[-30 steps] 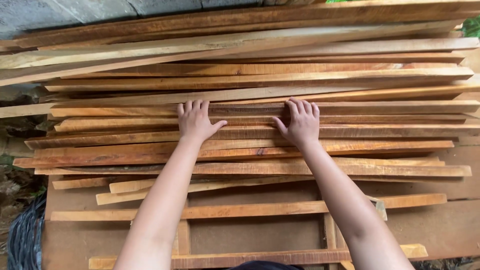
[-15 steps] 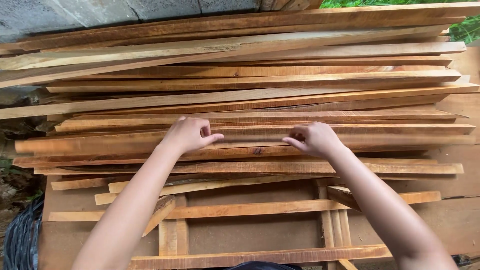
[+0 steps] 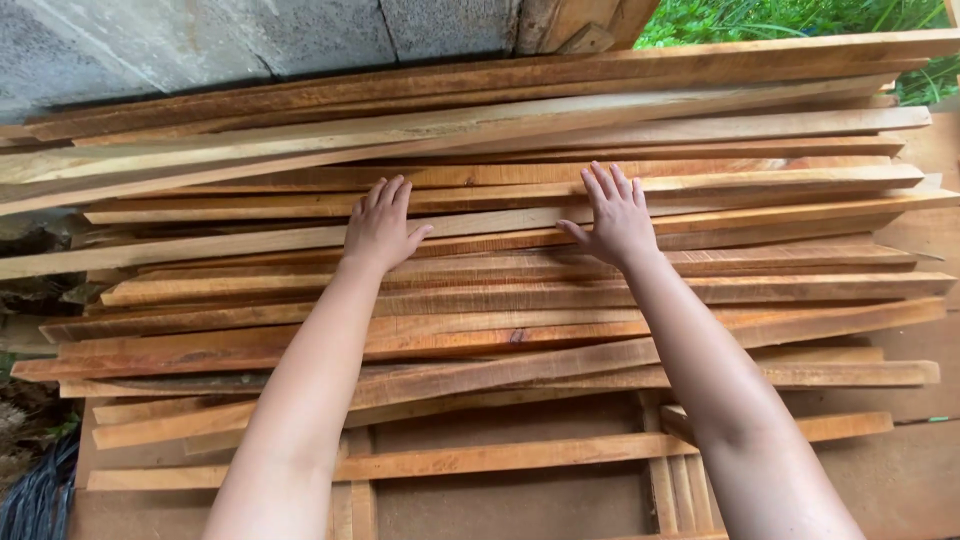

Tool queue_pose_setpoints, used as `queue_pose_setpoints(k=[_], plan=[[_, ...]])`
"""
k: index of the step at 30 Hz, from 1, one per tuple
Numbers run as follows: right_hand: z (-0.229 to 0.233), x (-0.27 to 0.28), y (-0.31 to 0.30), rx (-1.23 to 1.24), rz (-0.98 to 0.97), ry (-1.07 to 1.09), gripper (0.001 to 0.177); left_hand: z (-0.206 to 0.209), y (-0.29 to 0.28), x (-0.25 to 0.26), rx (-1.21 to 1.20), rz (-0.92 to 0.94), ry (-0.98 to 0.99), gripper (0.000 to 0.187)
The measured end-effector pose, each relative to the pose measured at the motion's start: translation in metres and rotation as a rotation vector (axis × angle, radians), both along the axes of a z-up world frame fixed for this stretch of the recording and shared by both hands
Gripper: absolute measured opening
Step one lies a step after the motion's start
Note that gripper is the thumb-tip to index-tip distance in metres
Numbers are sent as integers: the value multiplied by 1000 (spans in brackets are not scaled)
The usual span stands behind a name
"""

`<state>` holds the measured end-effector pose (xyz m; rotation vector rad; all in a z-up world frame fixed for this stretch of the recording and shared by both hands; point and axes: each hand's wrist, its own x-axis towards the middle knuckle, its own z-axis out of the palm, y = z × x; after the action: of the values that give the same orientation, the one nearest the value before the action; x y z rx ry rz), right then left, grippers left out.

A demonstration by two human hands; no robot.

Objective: Organizing and bundling thin wood strips using plastic ties in a workshop.

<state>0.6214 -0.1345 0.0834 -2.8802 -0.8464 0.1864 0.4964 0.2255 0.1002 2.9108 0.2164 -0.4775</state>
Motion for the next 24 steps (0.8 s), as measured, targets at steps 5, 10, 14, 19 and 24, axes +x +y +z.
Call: queue_pose_setpoints(k=[5, 10, 14, 19, 24], plan=[[-2, 49, 15, -151, 45, 140, 94, 10, 22, 33, 44, -30, 122, 82], [-3, 65, 30, -234, 152, 3, 92, -22, 39, 46, 86, 15, 124, 91], [-29, 81, 28, -262, 184, -9, 94, -8, 43, 51, 114, -14, 60, 92], [-44, 81, 15, -248, 253, -90, 89, -22, 53, 54, 47, -47, 24, 91], [-14, 69, 12, -178, 295, -148, 90, -24, 68, 52, 3, -154, -14, 94]])
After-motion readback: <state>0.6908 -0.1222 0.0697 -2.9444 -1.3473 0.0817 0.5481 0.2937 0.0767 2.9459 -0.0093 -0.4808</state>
